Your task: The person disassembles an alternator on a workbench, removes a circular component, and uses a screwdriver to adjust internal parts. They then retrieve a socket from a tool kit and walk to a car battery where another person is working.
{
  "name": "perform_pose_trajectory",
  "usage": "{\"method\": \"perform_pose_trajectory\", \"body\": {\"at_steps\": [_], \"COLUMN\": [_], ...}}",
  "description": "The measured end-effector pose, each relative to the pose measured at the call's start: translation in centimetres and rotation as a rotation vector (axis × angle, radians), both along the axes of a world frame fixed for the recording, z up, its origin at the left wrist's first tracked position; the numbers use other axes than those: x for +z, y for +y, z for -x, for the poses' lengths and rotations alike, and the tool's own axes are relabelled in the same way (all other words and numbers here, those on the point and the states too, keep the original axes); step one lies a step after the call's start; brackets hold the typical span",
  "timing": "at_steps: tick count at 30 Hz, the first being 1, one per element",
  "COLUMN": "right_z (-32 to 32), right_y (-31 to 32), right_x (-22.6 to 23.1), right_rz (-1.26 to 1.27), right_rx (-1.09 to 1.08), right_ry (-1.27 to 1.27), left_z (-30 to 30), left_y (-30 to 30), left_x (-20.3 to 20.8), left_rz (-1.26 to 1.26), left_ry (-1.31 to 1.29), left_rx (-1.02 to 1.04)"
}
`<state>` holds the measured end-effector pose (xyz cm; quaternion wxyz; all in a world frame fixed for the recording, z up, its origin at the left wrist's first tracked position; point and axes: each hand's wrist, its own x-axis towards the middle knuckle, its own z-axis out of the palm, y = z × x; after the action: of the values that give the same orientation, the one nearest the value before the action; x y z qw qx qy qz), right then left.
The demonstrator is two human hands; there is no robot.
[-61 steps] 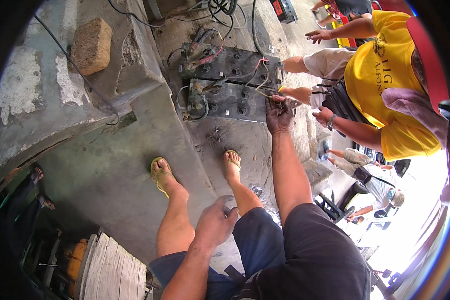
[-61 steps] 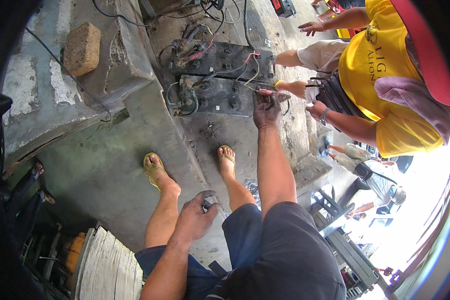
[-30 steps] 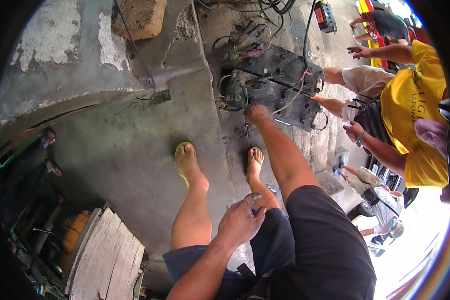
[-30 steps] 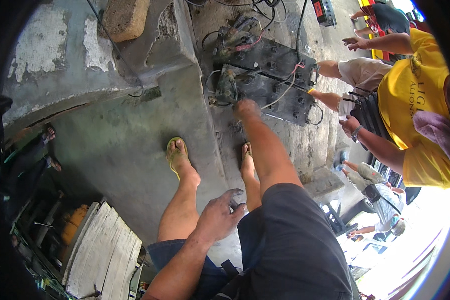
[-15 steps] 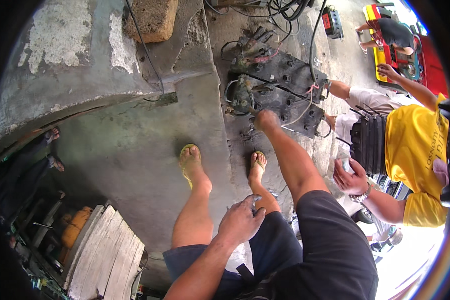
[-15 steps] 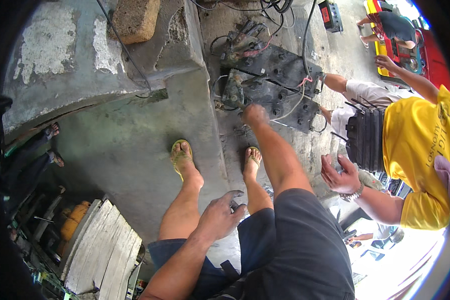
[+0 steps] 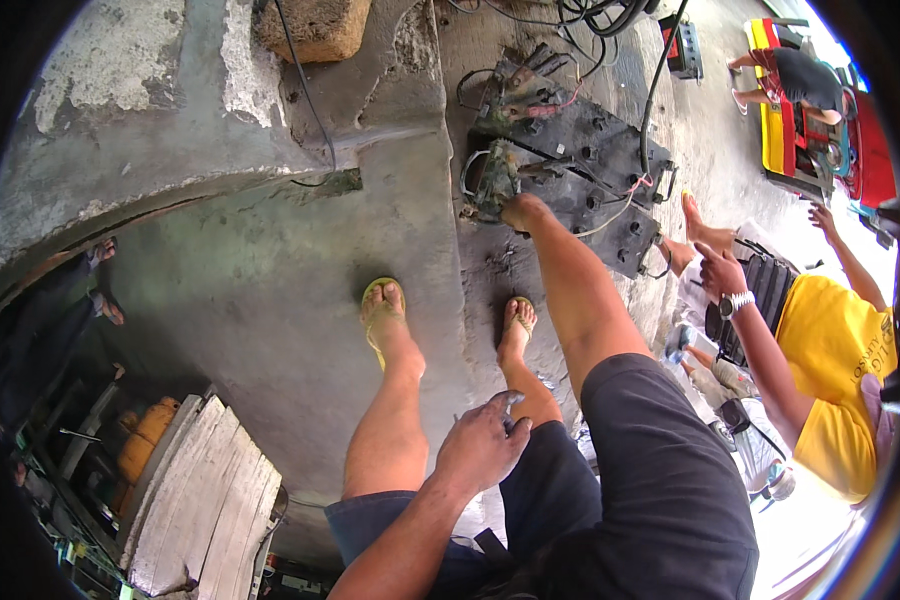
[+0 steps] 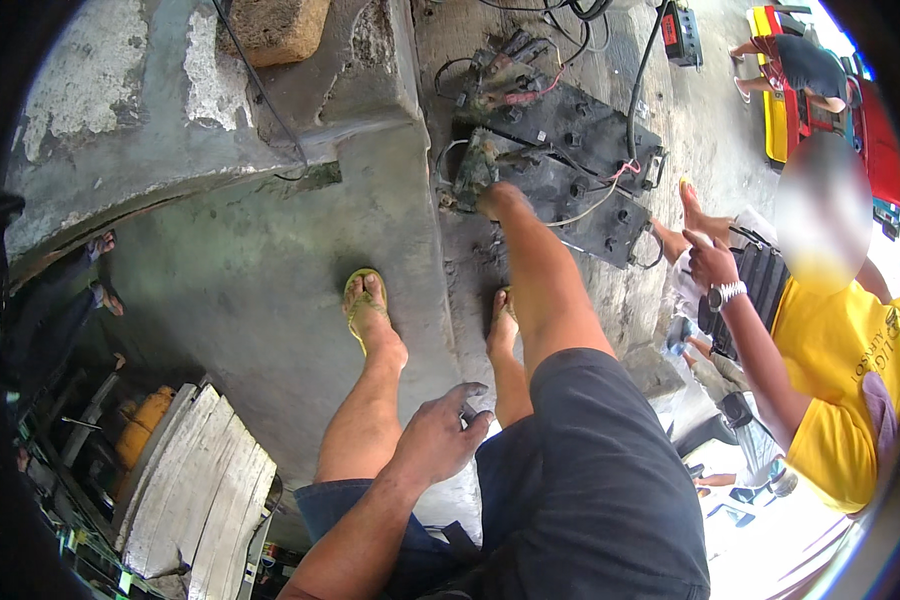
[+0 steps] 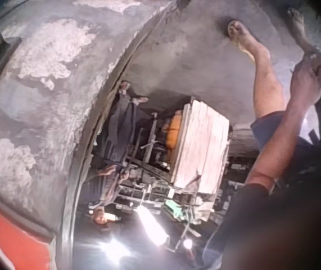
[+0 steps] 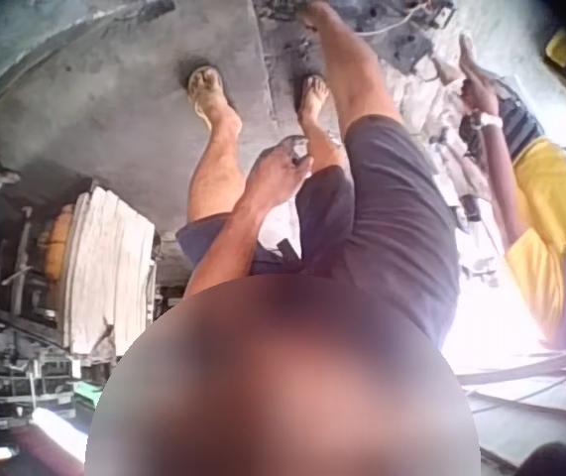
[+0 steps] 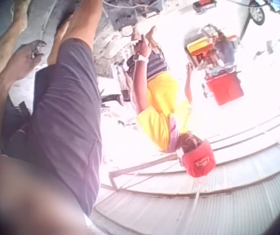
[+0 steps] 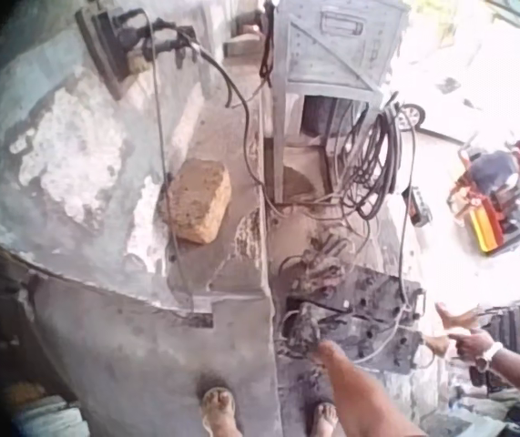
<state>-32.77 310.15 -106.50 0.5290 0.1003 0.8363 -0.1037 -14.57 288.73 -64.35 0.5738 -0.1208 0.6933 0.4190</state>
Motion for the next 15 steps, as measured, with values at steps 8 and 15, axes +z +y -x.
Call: {"method": "perform_pose_trajectory", "body": {"at_steps": [8, 15], "right_z": [1.3, -8.6], "right_y": [-2.1, -1.3], "right_x": [9.0, 17.4], "right_rz": [-0.12, 0.2], "right_rx": [-0.203, -0.111], "right_ry": [0.211, 0.857], "left_z": [0.4, 1.2], "left_y": [1.1, 3.0], "left_x": [0.0, 0.4], "left_rz": [-0.001, -0.02], "left_ry": [0.106, 0.107], "left_rx": [-0.053, -0.079]}}
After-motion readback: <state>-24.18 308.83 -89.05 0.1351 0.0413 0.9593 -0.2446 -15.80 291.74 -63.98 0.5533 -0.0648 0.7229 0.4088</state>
